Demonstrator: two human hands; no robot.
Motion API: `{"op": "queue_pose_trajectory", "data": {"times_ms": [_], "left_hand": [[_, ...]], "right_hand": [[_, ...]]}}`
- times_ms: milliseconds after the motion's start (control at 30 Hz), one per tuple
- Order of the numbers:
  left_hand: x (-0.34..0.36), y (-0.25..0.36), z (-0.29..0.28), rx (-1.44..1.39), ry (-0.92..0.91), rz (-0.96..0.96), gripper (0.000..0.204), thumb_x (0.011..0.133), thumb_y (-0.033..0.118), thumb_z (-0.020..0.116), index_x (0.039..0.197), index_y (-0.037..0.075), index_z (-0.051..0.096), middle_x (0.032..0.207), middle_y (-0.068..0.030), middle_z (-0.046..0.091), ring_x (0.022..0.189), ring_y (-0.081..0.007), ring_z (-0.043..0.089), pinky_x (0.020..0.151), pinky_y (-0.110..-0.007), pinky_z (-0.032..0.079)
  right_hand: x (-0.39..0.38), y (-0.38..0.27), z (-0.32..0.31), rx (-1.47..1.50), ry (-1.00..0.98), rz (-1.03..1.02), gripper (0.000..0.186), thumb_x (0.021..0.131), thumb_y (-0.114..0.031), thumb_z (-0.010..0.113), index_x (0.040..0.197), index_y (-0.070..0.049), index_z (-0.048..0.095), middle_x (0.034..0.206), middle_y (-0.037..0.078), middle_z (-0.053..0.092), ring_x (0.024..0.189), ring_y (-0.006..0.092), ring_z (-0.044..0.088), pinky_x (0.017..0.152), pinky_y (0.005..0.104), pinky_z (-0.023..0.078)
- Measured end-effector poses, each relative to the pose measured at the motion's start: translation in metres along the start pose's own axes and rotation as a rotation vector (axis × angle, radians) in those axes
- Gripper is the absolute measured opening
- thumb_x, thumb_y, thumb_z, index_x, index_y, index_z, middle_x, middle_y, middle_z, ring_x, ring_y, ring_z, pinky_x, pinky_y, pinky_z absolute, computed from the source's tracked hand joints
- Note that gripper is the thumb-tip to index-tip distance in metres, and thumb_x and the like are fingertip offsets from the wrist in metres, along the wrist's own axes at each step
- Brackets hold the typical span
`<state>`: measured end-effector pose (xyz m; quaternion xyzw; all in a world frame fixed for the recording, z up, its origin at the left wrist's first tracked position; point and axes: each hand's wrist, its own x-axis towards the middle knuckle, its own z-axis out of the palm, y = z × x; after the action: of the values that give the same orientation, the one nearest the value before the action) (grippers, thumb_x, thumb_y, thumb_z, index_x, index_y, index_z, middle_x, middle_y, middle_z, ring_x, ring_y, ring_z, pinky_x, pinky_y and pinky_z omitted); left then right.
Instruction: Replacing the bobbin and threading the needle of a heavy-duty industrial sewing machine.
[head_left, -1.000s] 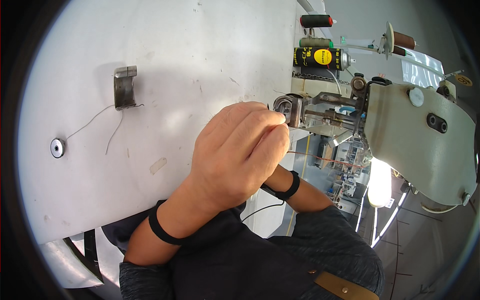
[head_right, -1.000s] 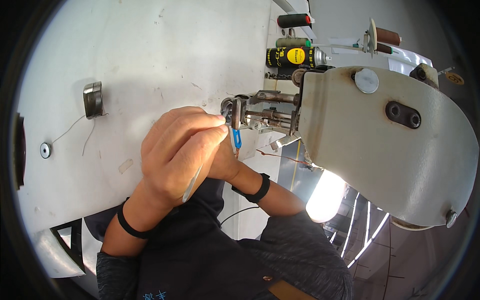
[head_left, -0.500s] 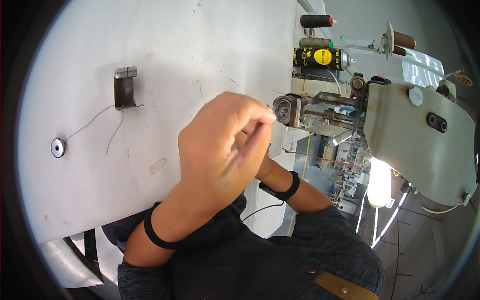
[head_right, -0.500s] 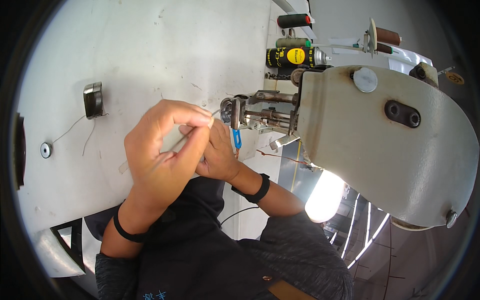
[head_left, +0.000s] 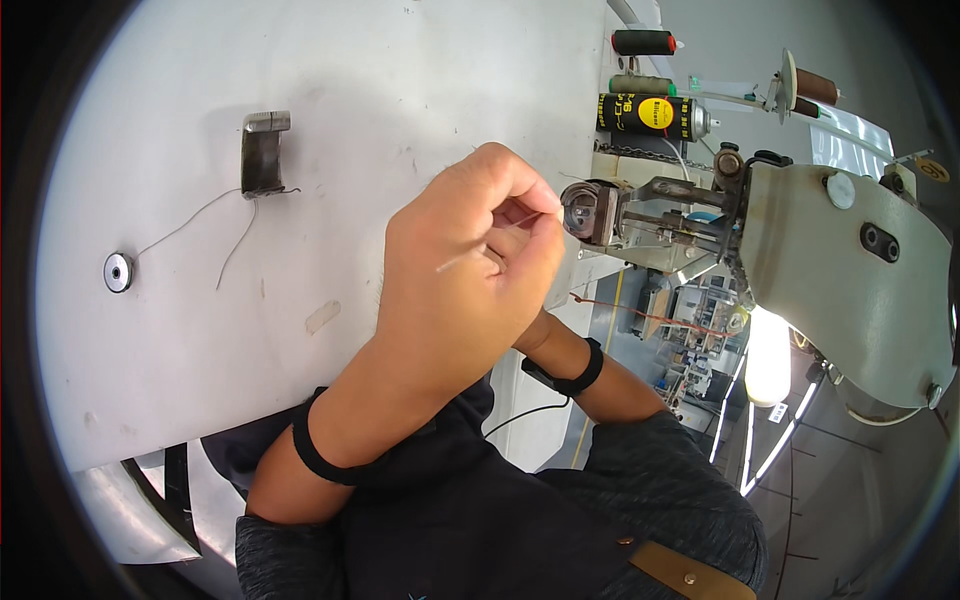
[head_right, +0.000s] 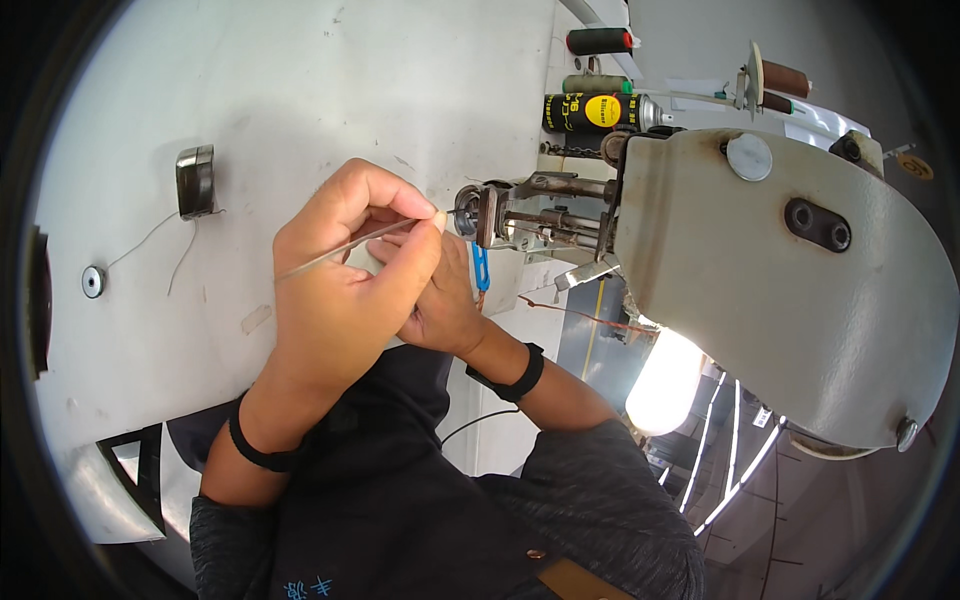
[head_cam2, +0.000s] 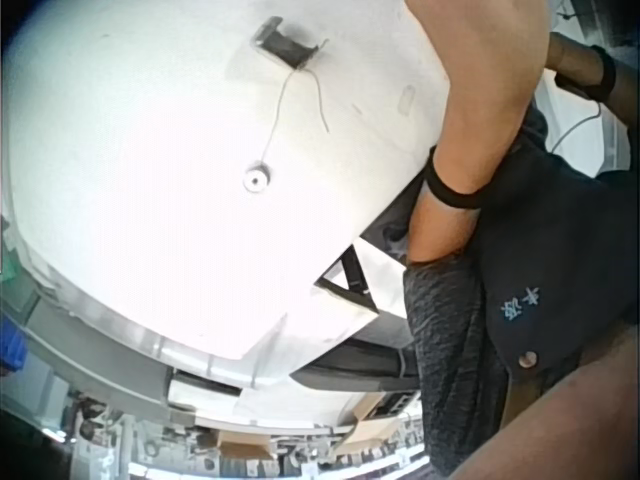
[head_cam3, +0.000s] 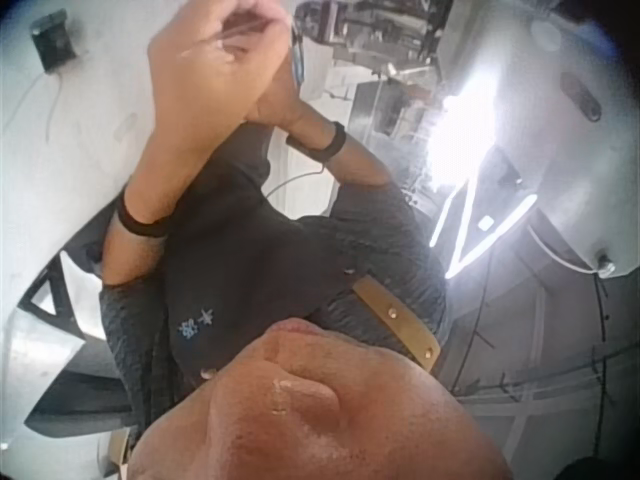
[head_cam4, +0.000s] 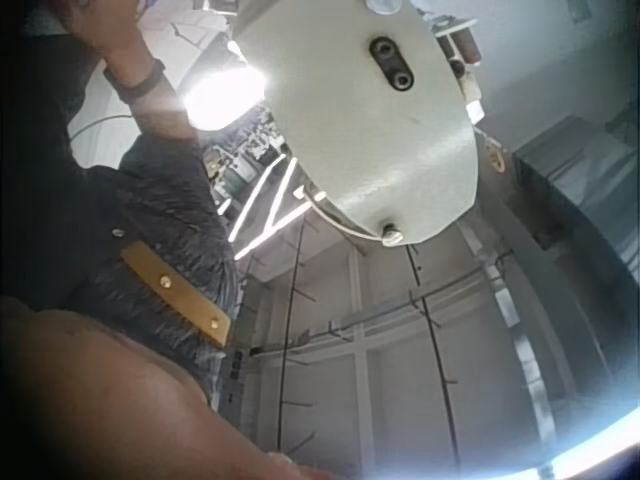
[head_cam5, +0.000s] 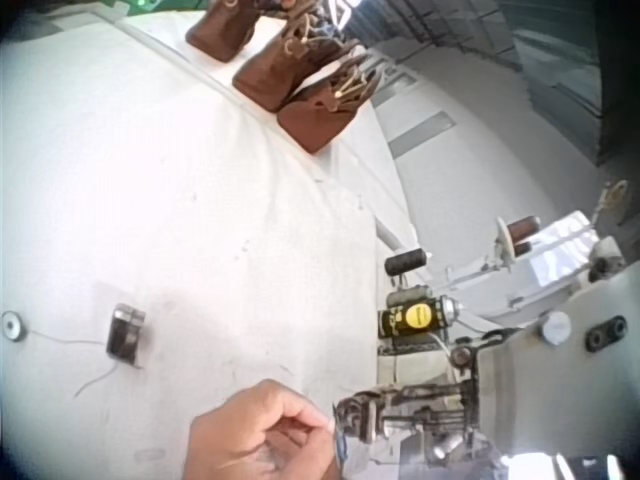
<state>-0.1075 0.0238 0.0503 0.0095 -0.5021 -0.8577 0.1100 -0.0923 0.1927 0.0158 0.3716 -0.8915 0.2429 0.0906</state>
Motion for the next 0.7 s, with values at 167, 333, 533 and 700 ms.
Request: {"op": "queue_pose_trajectory", "data": {"times_ms": [167, 333, 533, 700], "left_hand": [[-0.003, -0.005, 0.004, 0.035, 0.036, 0.027, 0.014, 0.082, -0.002, 0.071, 0.086, 0.002, 0.058, 0.079, -0.0082, 0.067, 0.073, -0.0190, 0.071, 0.068, -0.028, 0.056], [-0.001, -0.003, 0.006, -0.031, 0.059, -0.060, 0.016, 0.082, -0.001, 0.072, 0.085, 0.002, 0.058, 0.077, -0.0086, 0.067, 0.072, -0.0195, 0.071, 0.068, -0.029, 0.056], [-0.005, -0.014, 0.014, 0.025, 0.135, 0.084, 0.017, 0.083, -0.002, 0.074, 0.084, 0.002, 0.057, 0.076, -0.0081, 0.066, 0.067, -0.0175, 0.067, 0.065, -0.029, 0.055], [-0.007, -0.016, 0.020, -0.064, 0.169, 0.090, 0.018, 0.082, -0.004, 0.074, 0.083, 0.002, 0.057, 0.077, -0.0070, 0.066, 0.067, -0.0148, 0.066, 0.064, -0.027, 0.055]], "right_hand": [[0.005, -0.004, -0.001, 0.066, -0.025, 0.045, 0.035, 0.081, -0.019, 0.072, 0.109, 0.001, 0.066, 0.111, 0.013, 0.065, 0.102, 0.0332, 0.061, 0.083, 0.0462, 0.048], [0.007, 0.005, 0.009, 0.075, 0.053, -0.033, 0.033, 0.082, -0.020, 0.071, 0.107, 0.001, 0.066, 0.108, 0.014, 0.065, 0.098, 0.0340, 0.062, 0.081, 0.0465, 0.049], [0.018, -0.005, -0.003, 0.047, -0.016, -0.019, 0.029, 0.081, -0.019, 0.070, 0.101, 0.000, 0.065, 0.099, 0.012, 0.064, 0.091, 0.0328, 0.062, 0.076, 0.0451, 0.049], [0.022, -0.006, -0.006, 0.069, -0.117, 0.065, 0.025, 0.081, -0.020, 0.069, 0.098, -0.001, 0.065, 0.091, 0.011, 0.063, 0.082, 0.0318, 0.062, 0.071, 0.0437, 0.048]]}}
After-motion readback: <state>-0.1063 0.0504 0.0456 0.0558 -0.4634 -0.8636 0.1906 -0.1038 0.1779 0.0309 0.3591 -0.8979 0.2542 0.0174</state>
